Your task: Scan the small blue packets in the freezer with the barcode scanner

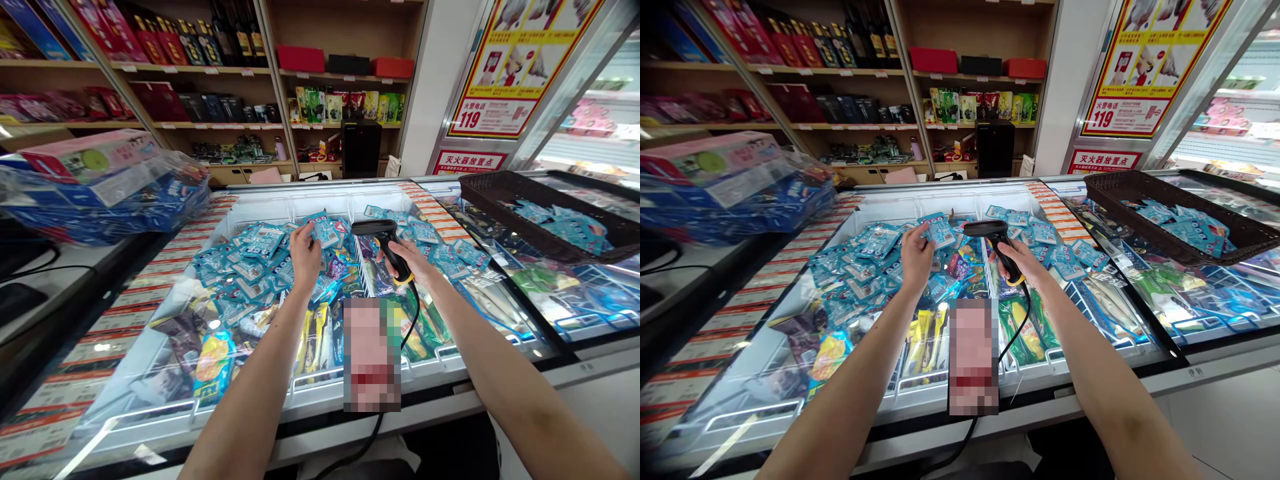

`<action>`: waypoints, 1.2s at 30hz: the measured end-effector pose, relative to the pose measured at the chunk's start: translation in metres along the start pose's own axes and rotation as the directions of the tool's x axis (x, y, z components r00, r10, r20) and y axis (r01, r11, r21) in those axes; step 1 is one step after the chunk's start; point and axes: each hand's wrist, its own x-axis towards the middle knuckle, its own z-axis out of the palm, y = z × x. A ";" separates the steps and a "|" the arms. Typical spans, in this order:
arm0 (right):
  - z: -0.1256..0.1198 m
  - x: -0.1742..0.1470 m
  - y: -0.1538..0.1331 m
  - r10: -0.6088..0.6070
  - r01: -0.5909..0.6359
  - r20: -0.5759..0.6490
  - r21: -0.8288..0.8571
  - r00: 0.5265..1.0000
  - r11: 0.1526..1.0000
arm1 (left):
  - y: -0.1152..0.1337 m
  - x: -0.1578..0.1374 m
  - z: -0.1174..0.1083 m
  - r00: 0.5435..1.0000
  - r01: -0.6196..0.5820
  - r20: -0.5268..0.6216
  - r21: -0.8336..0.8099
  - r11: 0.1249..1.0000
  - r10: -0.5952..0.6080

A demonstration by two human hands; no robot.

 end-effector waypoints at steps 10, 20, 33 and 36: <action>-0.002 0.002 0.002 -0.031 0.031 0.015 0.016 0.999 0.999 | -0.001 0.000 0.000 1.000 -0.007 0.024 -0.008 1.000 0.007; -0.002 0.001 0.001 -0.016 0.016 0.027 0.001 1.000 1.000 | -0.002 -0.001 0.001 1.000 -0.009 0.024 -0.024 1.000 0.010; -0.015 0.007 0.008 -0.055 0.081 -0.287 0.078 0.956 0.994 | -0.001 -0.002 0.003 0.990 -0.073 0.125 0.112 0.991 0.058; -0.020 0.008 0.008 -0.073 0.118 -0.334 0.117 0.940 0.986 | 0.007 -0.005 0.002 0.980 -0.141 0.165 0.202 0.969 0.109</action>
